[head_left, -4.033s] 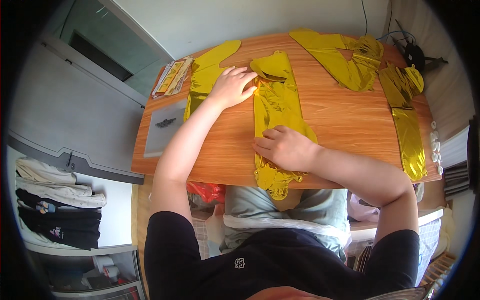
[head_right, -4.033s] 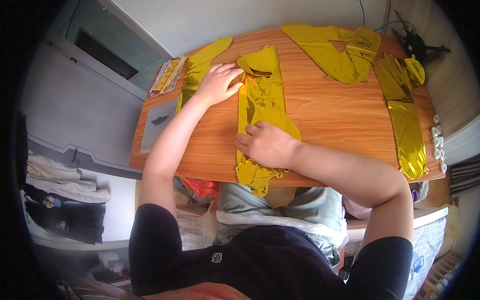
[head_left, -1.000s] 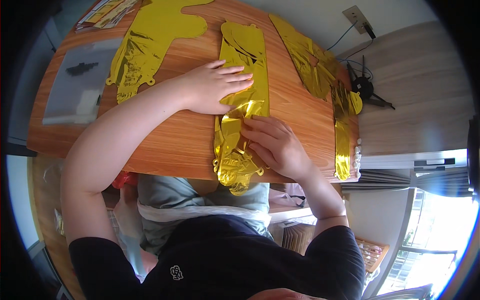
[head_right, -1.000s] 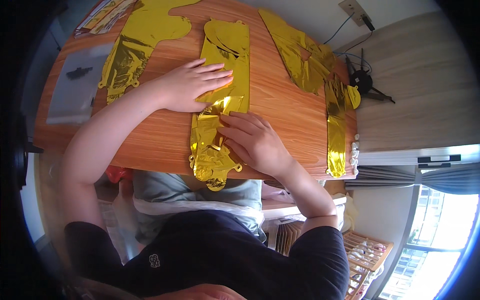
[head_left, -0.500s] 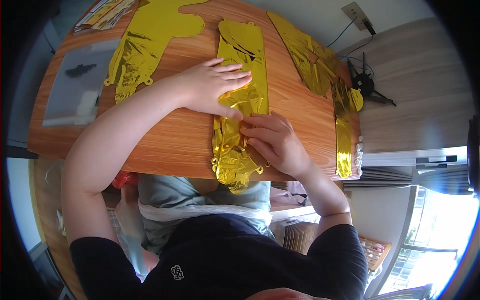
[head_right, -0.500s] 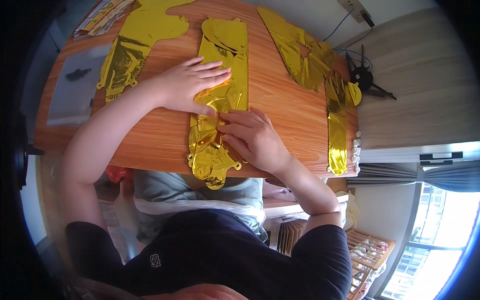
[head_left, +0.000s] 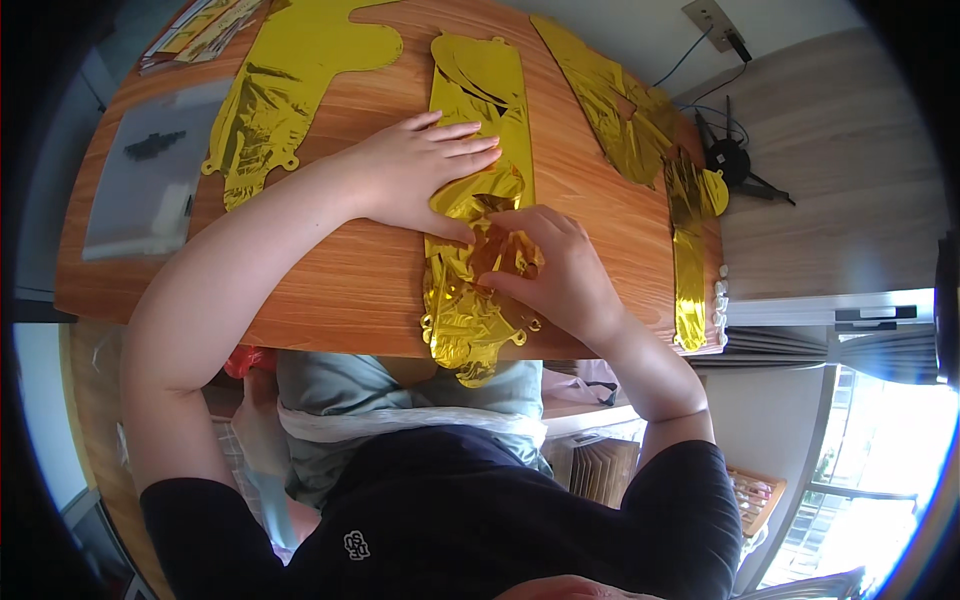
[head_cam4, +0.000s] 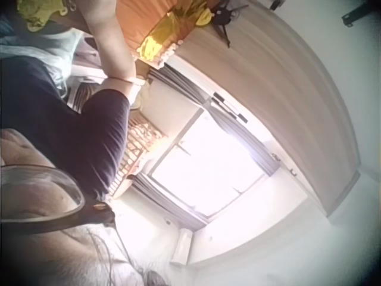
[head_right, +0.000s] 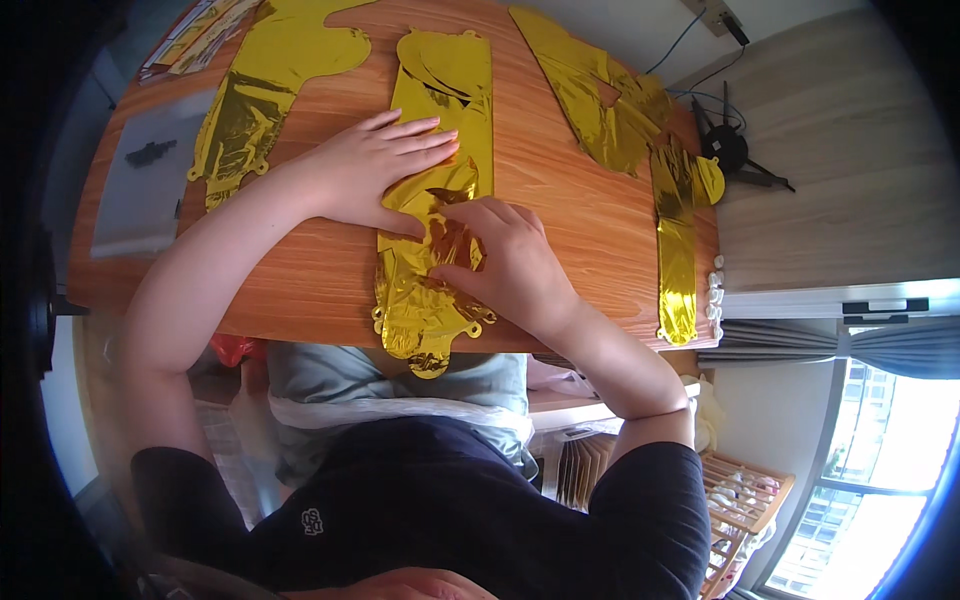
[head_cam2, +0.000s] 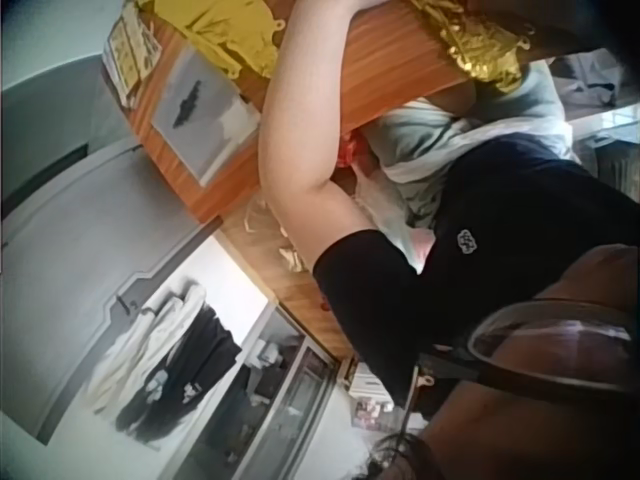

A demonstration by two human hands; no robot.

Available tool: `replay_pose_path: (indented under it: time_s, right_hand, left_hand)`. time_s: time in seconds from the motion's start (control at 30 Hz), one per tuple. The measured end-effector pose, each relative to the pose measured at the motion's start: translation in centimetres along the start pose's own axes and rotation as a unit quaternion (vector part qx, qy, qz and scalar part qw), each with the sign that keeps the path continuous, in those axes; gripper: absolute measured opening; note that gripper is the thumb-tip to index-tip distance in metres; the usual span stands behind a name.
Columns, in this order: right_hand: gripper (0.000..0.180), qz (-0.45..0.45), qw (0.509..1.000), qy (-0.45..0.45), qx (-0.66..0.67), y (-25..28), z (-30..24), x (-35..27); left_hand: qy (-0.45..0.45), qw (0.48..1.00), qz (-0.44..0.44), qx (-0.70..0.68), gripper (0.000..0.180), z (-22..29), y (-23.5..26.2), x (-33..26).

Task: The person lays out and flattens deflated foil balloons on a desk by hand, then repeatedly folds one of the balloons into a small square.

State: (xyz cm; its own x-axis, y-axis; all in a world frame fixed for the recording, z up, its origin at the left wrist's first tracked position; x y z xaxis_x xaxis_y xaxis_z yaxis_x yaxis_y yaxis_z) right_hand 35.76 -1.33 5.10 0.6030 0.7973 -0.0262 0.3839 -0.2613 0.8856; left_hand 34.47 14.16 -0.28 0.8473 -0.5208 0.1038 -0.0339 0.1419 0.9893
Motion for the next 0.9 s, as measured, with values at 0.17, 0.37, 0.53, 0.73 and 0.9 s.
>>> replay_pose_path:
  time_s: [0.17,0.37,0.53,0.73,0.9]
  right_hand:
    - [0.081,0.007,0.998,-0.009,-0.062,0.3,0.3,0.5]
    - [0.103,0.004,0.995,-0.010,-0.097,0.1,0.4,1.0]
    - [0.113,0.018,0.991,0.002,-0.130,0.1,0.0,1.0]
    - [0.120,0.014,0.989,0.006,-0.147,-0.2,0.2,1.0]
    - [0.070,0.035,0.996,0.083,-0.002,1.5,0.8,0.5]
  left_hand:
    - [0.011,1.000,-0.007,-0.016,0.110,0.1,0.2,-0.1]
    - [0.002,1.000,0.008,0.006,0.115,0.0,0.0,0.0]
    - [0.007,1.000,0.005,0.001,0.115,0.0,-0.1,-0.1]
    - [0.005,1.000,0.000,-0.004,0.115,0.0,0.1,0.1]
    - [-0.002,1.000,-0.003,0.007,0.114,0.1,0.2,-0.1]
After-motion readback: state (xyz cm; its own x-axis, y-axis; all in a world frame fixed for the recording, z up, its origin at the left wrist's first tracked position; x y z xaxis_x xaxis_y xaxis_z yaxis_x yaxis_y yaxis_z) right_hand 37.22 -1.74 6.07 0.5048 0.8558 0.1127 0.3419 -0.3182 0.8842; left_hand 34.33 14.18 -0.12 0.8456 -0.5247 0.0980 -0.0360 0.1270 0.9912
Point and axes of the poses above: each hand's wrist, its own x-axis towards the middle knuckle, its own y-axis out of the back of the hand, z = x × y, the point moved 8 cm from there along x, towards the middle knuckle, and after that the axes turned 13 degrees about -y, right-handed, at the moved point
